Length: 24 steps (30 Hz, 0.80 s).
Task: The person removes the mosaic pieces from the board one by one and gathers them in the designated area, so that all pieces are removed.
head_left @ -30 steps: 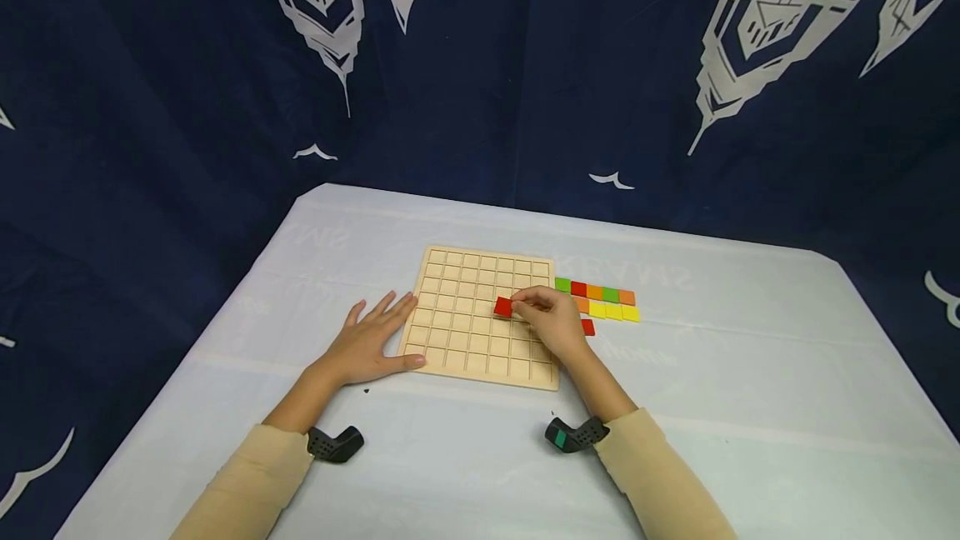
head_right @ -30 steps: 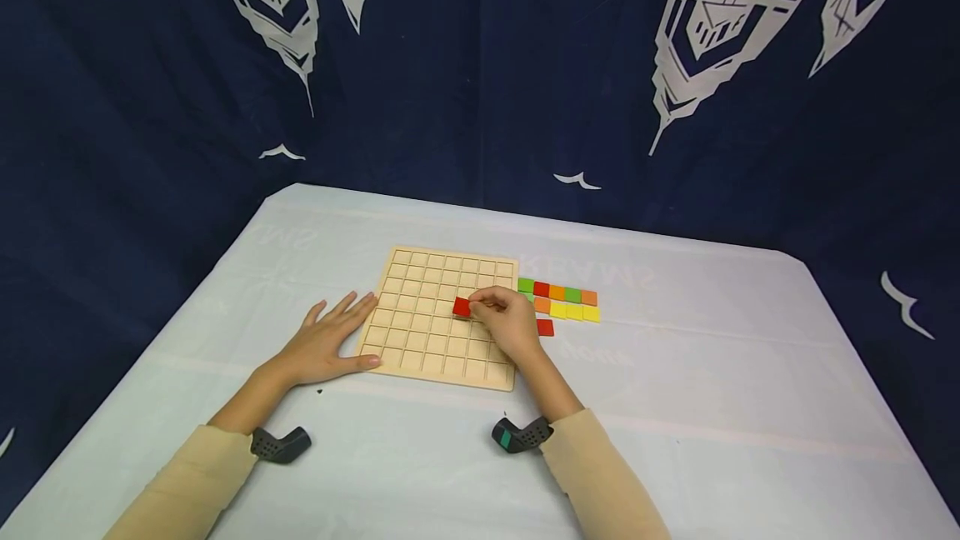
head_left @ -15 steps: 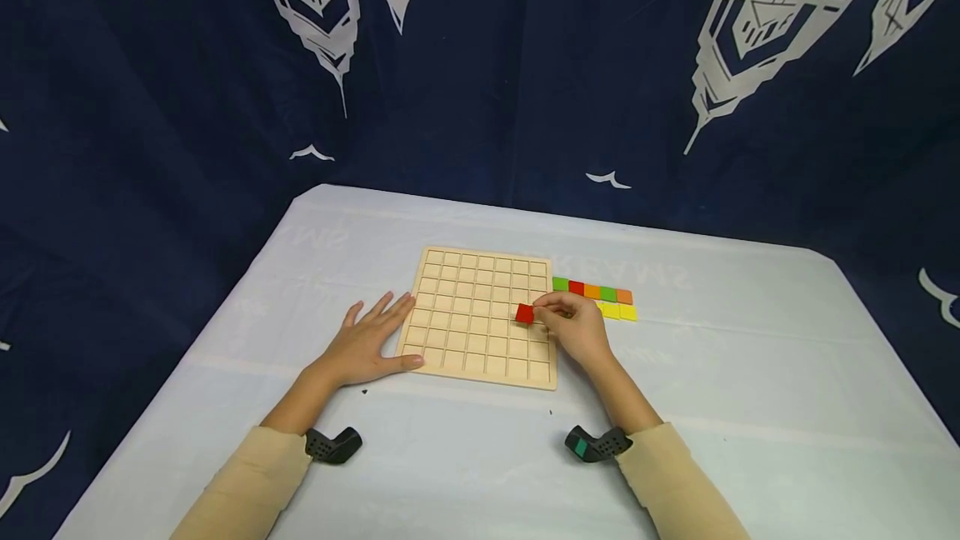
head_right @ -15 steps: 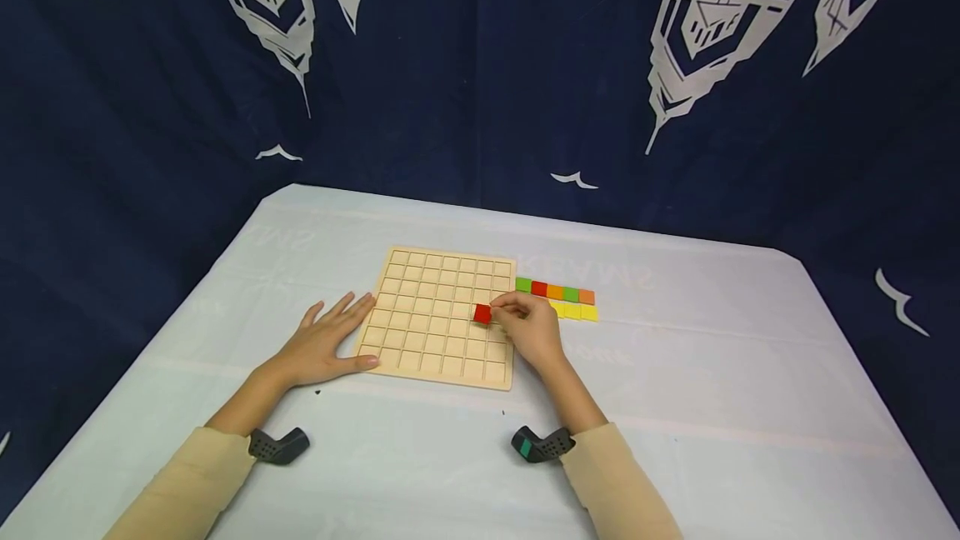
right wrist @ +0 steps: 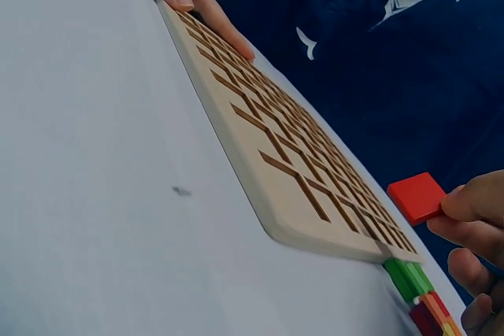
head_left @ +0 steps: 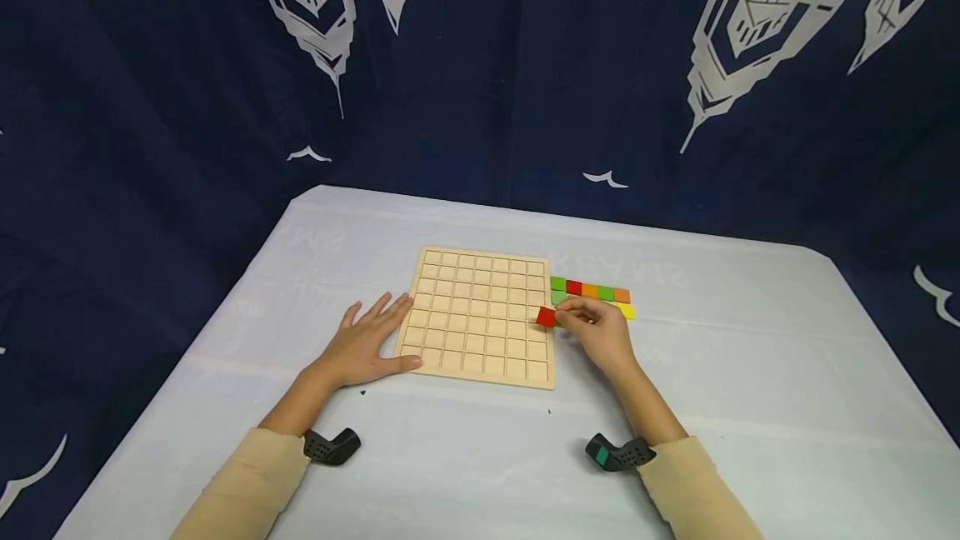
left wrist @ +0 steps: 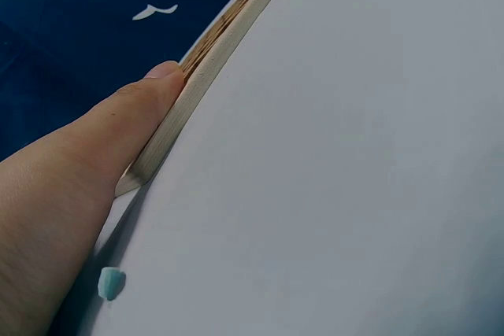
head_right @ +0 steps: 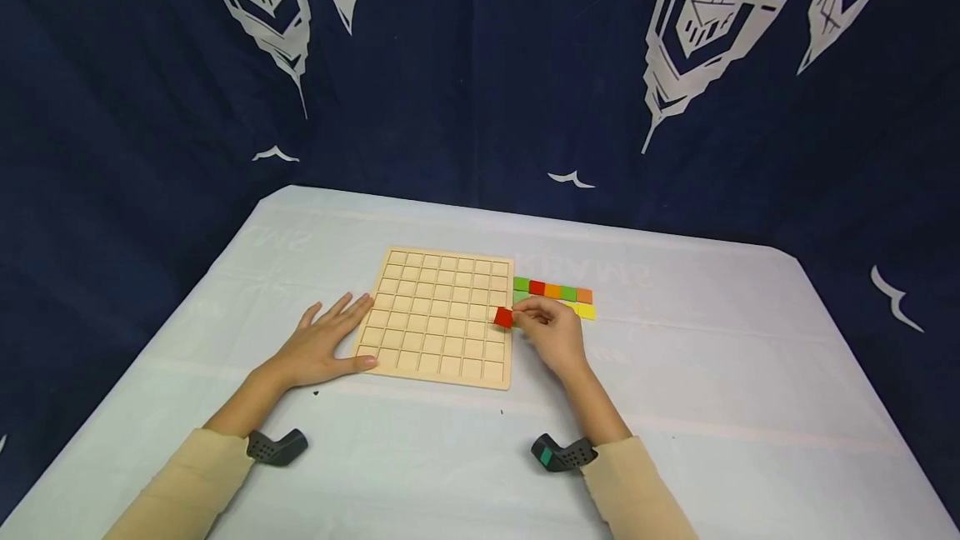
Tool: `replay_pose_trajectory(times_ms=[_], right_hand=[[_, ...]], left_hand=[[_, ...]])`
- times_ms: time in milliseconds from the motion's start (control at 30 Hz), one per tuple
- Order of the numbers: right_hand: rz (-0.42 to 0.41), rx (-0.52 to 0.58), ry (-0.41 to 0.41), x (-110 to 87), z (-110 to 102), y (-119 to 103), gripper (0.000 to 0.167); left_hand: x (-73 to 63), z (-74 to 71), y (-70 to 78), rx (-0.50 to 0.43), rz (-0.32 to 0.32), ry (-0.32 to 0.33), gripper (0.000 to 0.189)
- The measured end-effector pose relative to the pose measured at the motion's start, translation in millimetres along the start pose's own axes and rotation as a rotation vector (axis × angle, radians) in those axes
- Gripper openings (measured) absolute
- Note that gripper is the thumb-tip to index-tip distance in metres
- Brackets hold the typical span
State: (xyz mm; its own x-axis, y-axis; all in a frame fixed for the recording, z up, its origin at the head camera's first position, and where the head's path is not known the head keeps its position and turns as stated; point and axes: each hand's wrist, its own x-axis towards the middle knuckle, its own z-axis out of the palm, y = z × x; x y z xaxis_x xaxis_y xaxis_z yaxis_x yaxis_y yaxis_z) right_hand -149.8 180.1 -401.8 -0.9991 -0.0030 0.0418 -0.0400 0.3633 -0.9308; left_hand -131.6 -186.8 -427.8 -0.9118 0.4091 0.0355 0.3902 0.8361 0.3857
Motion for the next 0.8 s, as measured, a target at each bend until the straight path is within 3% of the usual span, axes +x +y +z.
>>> replay_pose_trajectory(times_ms=[333,800], right_hand=[[-0.005,-0.057,0.051,-6.1,-21,7,0.019],[0.004,-0.037,0.078,-9.4,-42,20,0.017]], left_hand=[[-0.2,-0.6,0.0,0.002,0.000,-0.003,0.098],[0.9,1.7,-0.9,0.005,0.001,-0.002,0.099]])
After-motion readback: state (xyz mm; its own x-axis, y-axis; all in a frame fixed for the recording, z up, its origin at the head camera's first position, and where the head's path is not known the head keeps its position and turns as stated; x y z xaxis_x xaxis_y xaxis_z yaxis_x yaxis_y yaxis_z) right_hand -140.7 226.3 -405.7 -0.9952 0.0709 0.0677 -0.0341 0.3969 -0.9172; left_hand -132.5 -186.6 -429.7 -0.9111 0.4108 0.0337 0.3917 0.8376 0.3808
